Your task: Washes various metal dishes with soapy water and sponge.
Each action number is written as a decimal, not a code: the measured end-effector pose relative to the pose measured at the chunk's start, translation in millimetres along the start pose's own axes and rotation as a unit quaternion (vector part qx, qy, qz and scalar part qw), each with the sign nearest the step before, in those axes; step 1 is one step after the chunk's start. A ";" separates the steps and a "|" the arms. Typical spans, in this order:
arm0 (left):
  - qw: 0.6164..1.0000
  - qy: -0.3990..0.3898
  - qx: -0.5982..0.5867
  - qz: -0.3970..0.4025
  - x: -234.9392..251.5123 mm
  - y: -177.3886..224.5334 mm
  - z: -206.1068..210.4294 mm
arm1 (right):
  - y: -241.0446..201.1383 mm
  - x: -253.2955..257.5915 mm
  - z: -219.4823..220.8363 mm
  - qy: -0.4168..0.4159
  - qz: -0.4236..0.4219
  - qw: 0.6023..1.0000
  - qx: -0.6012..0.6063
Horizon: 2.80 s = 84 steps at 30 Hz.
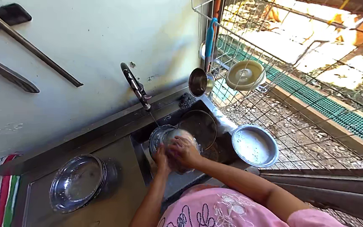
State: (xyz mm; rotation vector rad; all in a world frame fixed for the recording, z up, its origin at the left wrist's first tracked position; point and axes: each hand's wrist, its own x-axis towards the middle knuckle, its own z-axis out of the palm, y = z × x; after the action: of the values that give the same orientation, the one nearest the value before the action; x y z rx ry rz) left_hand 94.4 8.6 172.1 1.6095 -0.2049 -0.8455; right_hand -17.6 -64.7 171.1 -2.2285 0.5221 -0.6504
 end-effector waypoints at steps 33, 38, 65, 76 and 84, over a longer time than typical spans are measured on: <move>0.927 -0.226 0.248 0.170 -21.4 25.7 -28.9 | -1.8 65.9 -62.9 -0.160 0.115 0.979 -0.045; 0.963 -0.150 0.196 0.112 -14.1 32.9 -23.5 | 10.7 78.9 -58.9 -0.160 0.101 0.980 0.054; 0.964 0.020 0.202 0.171 -71.9 69.3 -123.9 | 2.1 83.2 -3.0 -0.004 0.048 0.998 0.045; 0.803 0.143 0.570 0.096 50.7 29.2 -302.7 | 135.5 -98.8 -184.3 0.080 0.479 0.852 -0.193; 0.857 -0.090 0.499 0.087 135.9 -21.7 -121.1 | 182.8 -147.2 -152.1 0.045 0.516 0.837 -0.178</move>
State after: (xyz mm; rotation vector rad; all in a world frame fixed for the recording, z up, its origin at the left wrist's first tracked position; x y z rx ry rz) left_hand 259.6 31.4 96.1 2.4084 -1.0483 -0.7816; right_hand -254.0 -184.5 81.7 -1.8167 1.8266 -0.0636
